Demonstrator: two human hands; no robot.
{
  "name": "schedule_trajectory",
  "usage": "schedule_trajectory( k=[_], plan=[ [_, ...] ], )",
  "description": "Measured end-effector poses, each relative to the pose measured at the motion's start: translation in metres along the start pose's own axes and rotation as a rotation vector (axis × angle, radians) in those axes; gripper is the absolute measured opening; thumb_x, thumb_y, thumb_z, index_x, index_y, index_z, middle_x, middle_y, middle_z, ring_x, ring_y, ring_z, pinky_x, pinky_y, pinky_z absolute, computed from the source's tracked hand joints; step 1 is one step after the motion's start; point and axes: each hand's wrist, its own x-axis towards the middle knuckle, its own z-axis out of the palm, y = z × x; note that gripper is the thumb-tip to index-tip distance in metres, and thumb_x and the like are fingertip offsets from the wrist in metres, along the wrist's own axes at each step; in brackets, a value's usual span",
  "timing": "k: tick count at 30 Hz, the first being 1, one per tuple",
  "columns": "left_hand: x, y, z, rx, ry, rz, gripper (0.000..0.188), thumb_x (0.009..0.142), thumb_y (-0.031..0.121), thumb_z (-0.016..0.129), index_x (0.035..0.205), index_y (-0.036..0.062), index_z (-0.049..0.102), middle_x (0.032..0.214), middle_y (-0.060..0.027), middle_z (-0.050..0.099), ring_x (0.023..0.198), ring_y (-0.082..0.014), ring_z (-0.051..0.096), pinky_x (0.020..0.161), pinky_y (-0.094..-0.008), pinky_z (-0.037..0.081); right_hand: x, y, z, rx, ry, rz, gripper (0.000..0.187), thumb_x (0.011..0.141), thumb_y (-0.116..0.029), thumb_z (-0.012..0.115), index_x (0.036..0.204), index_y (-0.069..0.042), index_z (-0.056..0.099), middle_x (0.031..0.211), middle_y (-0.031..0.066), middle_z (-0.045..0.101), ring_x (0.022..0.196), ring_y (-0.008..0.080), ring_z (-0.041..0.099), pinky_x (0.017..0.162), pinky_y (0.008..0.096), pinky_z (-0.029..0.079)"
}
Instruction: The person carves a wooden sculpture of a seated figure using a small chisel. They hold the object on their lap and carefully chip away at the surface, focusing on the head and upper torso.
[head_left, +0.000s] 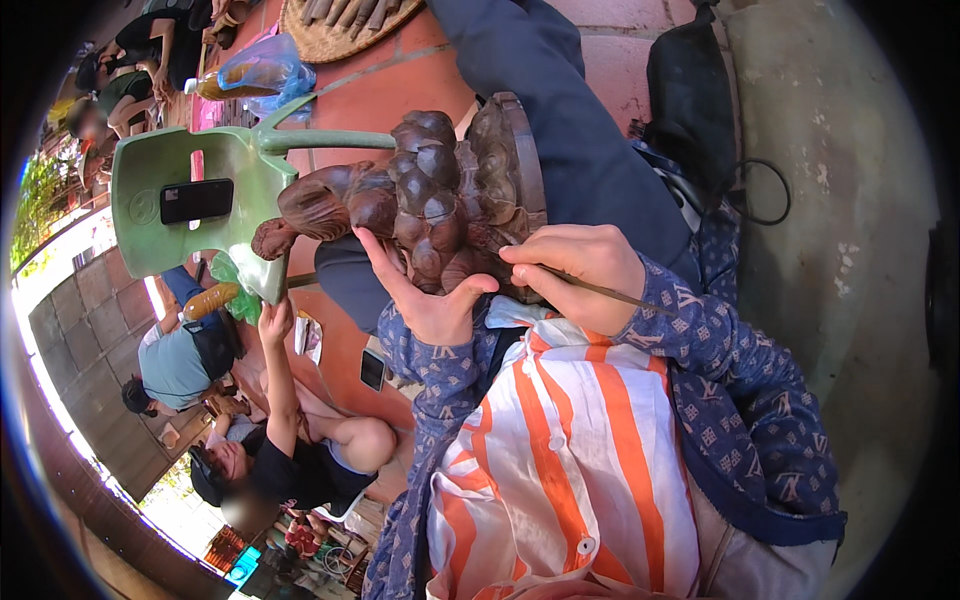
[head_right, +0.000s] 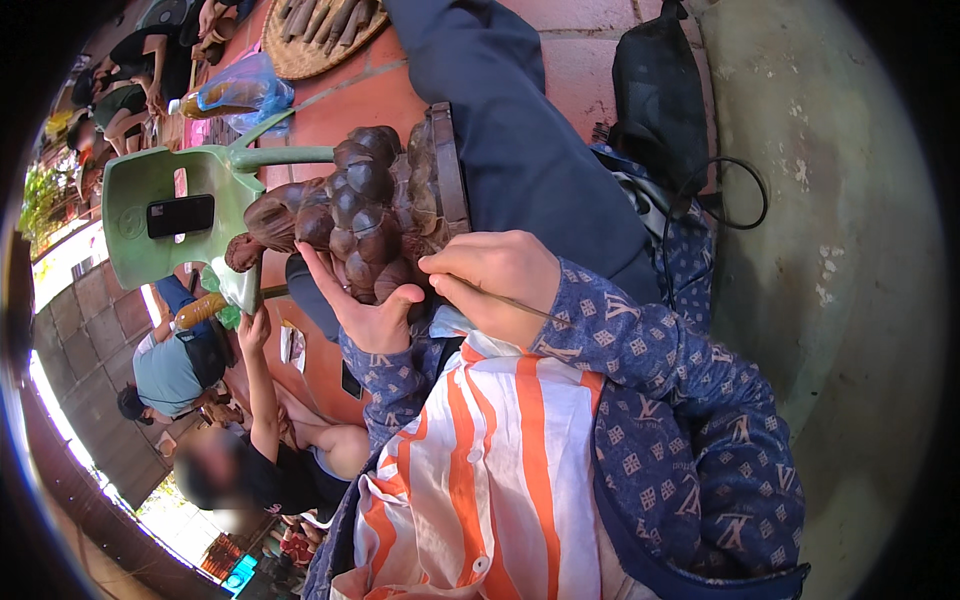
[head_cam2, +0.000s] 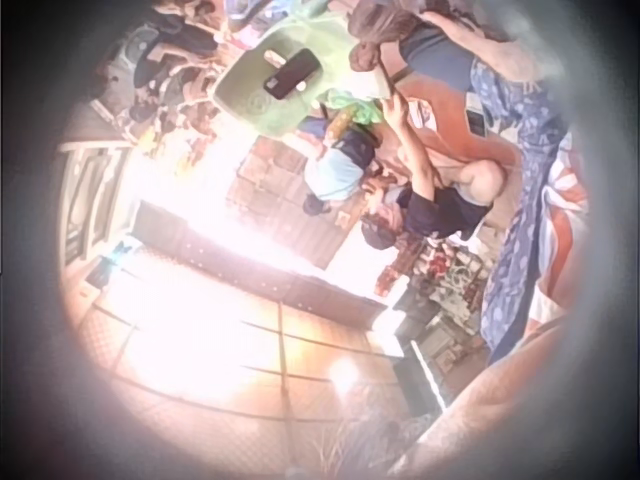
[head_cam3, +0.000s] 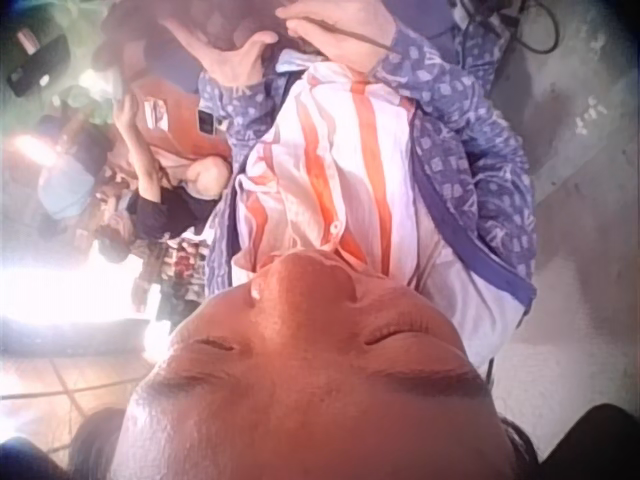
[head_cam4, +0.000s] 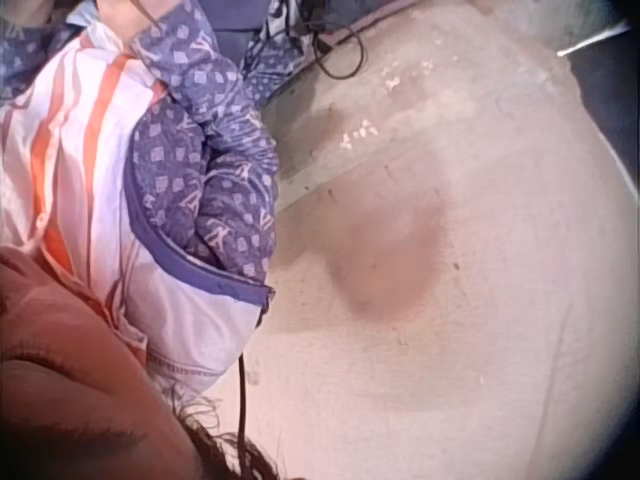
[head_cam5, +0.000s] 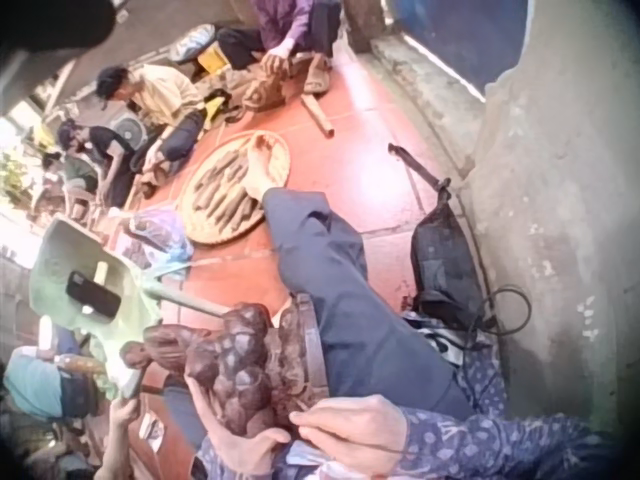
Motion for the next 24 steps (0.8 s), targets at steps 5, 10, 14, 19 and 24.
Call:
schedule_trajectory(
  k=[5, 10, 14, 19, 24],
  plan=[
    [-0.002, -0.008, -0.004, 0.017, 0.002, 0.035, 0.144, 0.053, 0.046, 0.093, 0.153, -0.0038, 0.002, 0.153, -0.0268, 0.024, 0.140, -0.0333, 0.031, 0.115, -0.0414, 0.026, -0.006, -0.006, -0.013, 0.114, -0.094, -0.060, 0.021, 0.084, 0.003, 0.066, 0.104, 0.006, 0.067, 0.086, 0.0163, 0.070, 0.074, 0.0258, 0.070, 0.064, 0.0311, 0.055],
    [-0.001, -0.007, -0.004, 0.029, -0.009, 0.046, 0.144, 0.053, 0.046, 0.093, 0.153, -0.0034, 0.001, 0.153, -0.0278, 0.023, 0.141, -0.0341, 0.031, 0.116, -0.0413, 0.025, -0.003, 0.001, -0.006, 0.037, -0.029, -0.072, 0.022, 0.083, 0.003, 0.067, 0.105, 0.006, 0.067, 0.086, 0.0160, 0.069, 0.074, 0.0270, 0.070, 0.065, 0.0310, 0.055],
    [0.000, -0.007, -0.002, -0.004, -0.005, 0.035, 0.145, 0.053, 0.048, 0.092, 0.153, -0.0027, 0.001, 0.153, -0.0281, 0.023, 0.141, -0.0342, 0.031, 0.116, -0.0417, 0.026, -0.004, 0.001, -0.003, 0.038, -0.038, -0.076, 0.021, 0.083, 0.004, 0.066, 0.104, 0.007, 0.066, 0.086, 0.0163, 0.069, 0.075, 0.0272, 0.070, 0.065, 0.0315, 0.055],
    [-0.002, -0.011, -0.004, -0.029, -0.006, 0.056, 0.144, 0.053, 0.047, 0.092, 0.154, -0.0017, 0.001, 0.154, -0.0267, 0.023, 0.141, -0.0337, 0.031, 0.115, -0.0420, 0.026, -0.008, -0.007, -0.011, 0.093, -0.099, -0.086, 0.020, 0.083, 0.004, 0.066, 0.103, 0.007, 0.066, 0.086, 0.0166, 0.069, 0.075, 0.0274, 0.070, 0.064, 0.0321, 0.055],
    [0.002, -0.001, 0.000, -0.015, -0.006, 0.004, 0.145, 0.053, 0.048, 0.092, 0.154, -0.0015, 0.000, 0.154, -0.0262, 0.022, 0.141, -0.0334, 0.030, 0.115, -0.0420, 0.026, -0.001, 0.001, -0.006, 0.009, -0.028, -0.064, 0.020, 0.084, 0.004, 0.066, 0.103, 0.007, 0.066, 0.085, 0.0159, 0.069, 0.076, 0.0269, 0.070, 0.064, 0.0319, 0.056]
  ],
)
